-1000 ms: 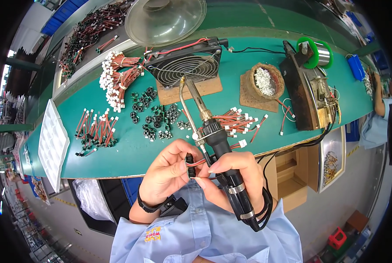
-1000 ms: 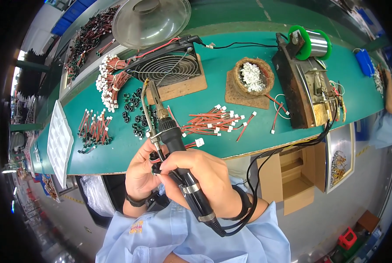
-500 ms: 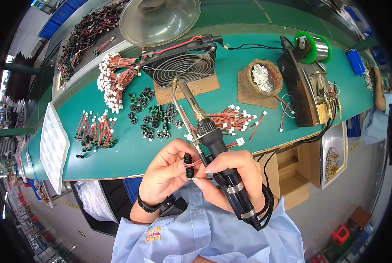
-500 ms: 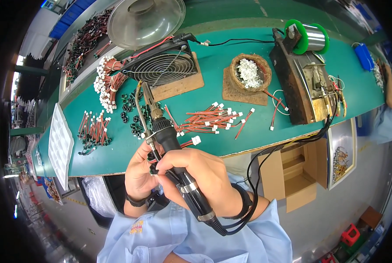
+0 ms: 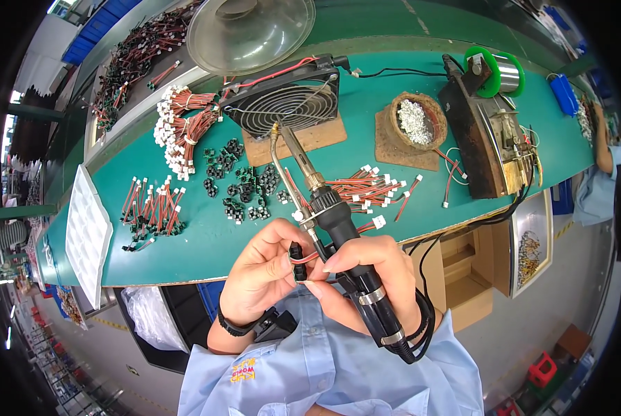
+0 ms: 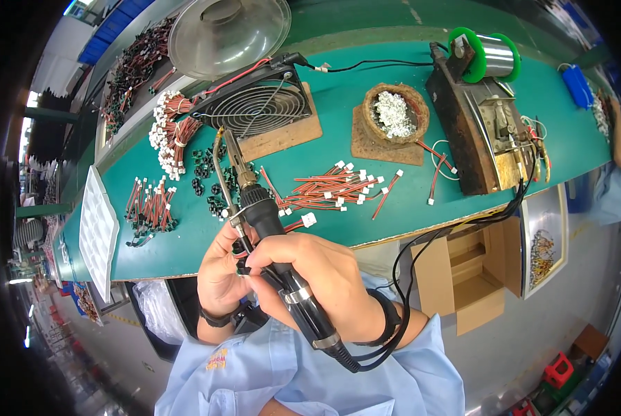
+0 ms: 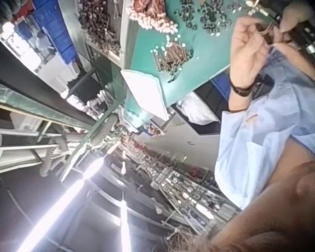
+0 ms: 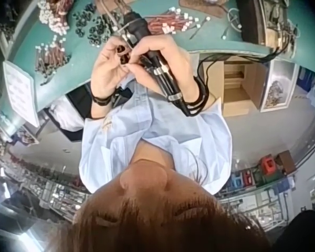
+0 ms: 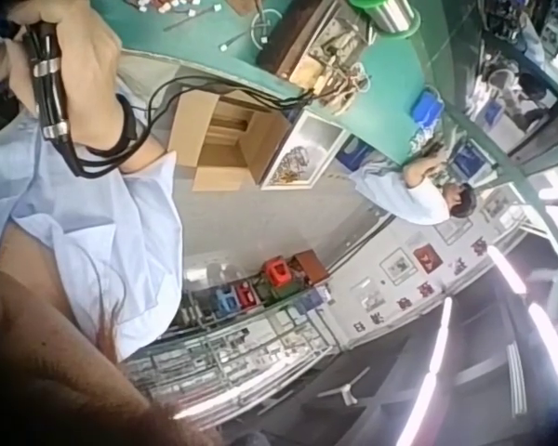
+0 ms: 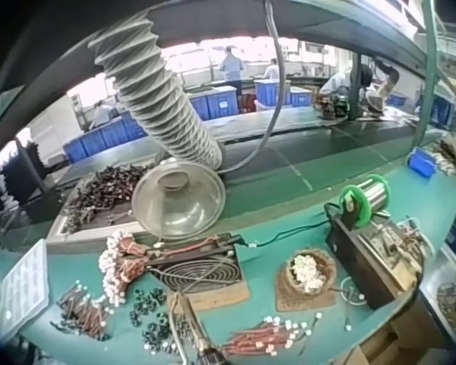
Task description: Soldering wires onto small electronic components at a factory workbench.
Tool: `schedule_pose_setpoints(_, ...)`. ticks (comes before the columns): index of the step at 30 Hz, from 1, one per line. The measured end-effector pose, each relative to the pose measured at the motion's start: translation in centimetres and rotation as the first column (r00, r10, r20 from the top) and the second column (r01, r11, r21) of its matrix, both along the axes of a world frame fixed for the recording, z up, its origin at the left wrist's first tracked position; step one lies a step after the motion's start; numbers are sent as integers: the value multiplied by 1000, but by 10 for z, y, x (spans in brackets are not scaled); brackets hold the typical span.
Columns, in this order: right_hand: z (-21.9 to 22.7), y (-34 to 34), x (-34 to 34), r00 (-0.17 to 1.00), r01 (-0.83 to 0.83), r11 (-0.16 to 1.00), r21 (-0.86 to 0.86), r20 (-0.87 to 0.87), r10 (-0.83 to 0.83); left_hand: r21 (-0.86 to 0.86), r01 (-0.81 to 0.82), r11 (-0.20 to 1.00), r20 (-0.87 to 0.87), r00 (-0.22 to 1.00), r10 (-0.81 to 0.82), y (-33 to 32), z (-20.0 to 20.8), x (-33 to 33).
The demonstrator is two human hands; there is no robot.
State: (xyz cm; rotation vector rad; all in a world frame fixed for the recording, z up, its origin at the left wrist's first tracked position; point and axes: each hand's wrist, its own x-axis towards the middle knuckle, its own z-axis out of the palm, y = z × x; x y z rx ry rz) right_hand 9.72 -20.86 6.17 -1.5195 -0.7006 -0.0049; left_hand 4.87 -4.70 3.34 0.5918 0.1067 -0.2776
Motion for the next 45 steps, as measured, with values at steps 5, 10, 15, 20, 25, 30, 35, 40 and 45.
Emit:
schedule_pose_setpoints(5, -1, 0, 1, 1000, -1, 1000, 12, -2, 1, 33, -20, 999, 7, 1000, 20, -1, 1, 0)
schedule_pose_setpoints(10, -2, 0, 1, 1000, -9, 1000, 27, -15, 9, 65, -30, 997, 18, 999, 29, -1, 1, 0)
schedule_pose_setpoints(15, -3, -1, 1, 999, -24, 999, 43, -44, 26, 60, -26, 998, 10, 1000, 26, -1, 1, -1)
schedule_pose_setpoints(20, -3, -2, 0, 996, -41, 998, 37, -81, 44, 99, -35, 994, 31, 999, 32, -1, 1, 0)
schedule_pose_setpoints(25, -3, -2, 1, 995, -50, 998, 34, -88, 53, 114, -37, 993, 56, 998, 31, 0, 0, 0)
schedule_pose_setpoints(30, -2, -5, 2, 991, -77, 997, 20, -107, 79, 178, -46, 983, 77, 997, 32, 1, 1, 0)
schedule_pose_setpoints(35, -2, -6, 3, 987, -96, 995, 38, -128, 100, 200, -75, 977, 87, 994, 59, -1, 3, 1)
schedule_pose_setpoints(40, -2, -6, 3, 981, -108, 993, 41, -159, 114, 216, -72, 974, 106, 993, 50, 0, 2, 1)
schedule_pose_setpoints(45, -2, -6, 2, 975, -107, 993, 53, -192, 115, 227, -70, 971, 108, 993, 46, 0, 3, 1)
